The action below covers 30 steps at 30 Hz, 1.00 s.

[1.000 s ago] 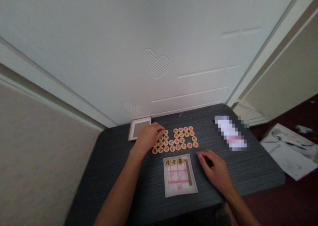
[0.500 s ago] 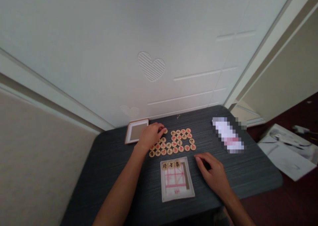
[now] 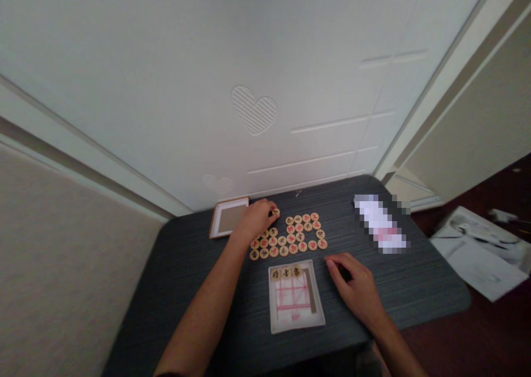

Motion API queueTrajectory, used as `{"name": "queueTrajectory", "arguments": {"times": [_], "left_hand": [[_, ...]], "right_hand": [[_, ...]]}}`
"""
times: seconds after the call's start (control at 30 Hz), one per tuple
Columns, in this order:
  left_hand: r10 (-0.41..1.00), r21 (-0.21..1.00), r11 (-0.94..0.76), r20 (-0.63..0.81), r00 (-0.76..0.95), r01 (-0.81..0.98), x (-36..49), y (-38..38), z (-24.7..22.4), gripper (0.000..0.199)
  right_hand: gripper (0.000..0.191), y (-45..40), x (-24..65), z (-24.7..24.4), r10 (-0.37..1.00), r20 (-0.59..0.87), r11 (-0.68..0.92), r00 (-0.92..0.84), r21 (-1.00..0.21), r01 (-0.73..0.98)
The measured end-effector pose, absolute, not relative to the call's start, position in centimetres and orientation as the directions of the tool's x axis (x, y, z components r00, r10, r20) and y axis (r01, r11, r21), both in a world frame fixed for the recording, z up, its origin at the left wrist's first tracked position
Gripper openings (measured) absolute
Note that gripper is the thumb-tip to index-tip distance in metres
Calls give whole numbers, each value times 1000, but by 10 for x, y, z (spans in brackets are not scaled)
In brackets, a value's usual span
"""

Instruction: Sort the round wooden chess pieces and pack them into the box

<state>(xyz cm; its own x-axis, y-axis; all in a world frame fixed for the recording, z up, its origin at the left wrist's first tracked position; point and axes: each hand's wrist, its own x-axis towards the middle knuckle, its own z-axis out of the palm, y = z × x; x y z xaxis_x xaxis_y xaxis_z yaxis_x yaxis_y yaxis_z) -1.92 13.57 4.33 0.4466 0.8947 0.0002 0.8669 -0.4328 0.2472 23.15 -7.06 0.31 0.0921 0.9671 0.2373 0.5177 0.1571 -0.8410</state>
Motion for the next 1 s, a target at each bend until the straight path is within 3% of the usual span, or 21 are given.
{"name": "queueTrajectory", "arguments": {"times": [0.23, 0.3, 0.43, 0.57, 0.8, 1.0], "left_hand": [[892, 320, -428, 0, 451, 845, -18, 136, 50, 12], [891, 419, -423, 31, 453, 803, -16, 129, 58, 12], [896, 747, -344, 81, 436, 569, -10, 97, 76, 21], [906, 910, -185, 11, 424, 371, -1, 56, 88, 27], [870, 979, 94, -170, 463, 181, 9, 11, 91, 32], [856, 975, 147, -211, 472, 169, 11, -17, 84, 31]], "right_hand": [[19, -71, 231, 4, 964, 248, 165, 91, -834, 527], [19, -71, 231, 5, 966, 243, 159, 91, -833, 531], [19, -71, 231, 5, 967, 240, 160, 87, -834, 529], [19, -71, 232, 5, 969, 233, 156, 81, -834, 529], [20, -71, 232, 4, 966, 244, 167, 86, -841, 514], [20, -73, 232, 7, 968, 217, 139, 129, -884, 446]]}}
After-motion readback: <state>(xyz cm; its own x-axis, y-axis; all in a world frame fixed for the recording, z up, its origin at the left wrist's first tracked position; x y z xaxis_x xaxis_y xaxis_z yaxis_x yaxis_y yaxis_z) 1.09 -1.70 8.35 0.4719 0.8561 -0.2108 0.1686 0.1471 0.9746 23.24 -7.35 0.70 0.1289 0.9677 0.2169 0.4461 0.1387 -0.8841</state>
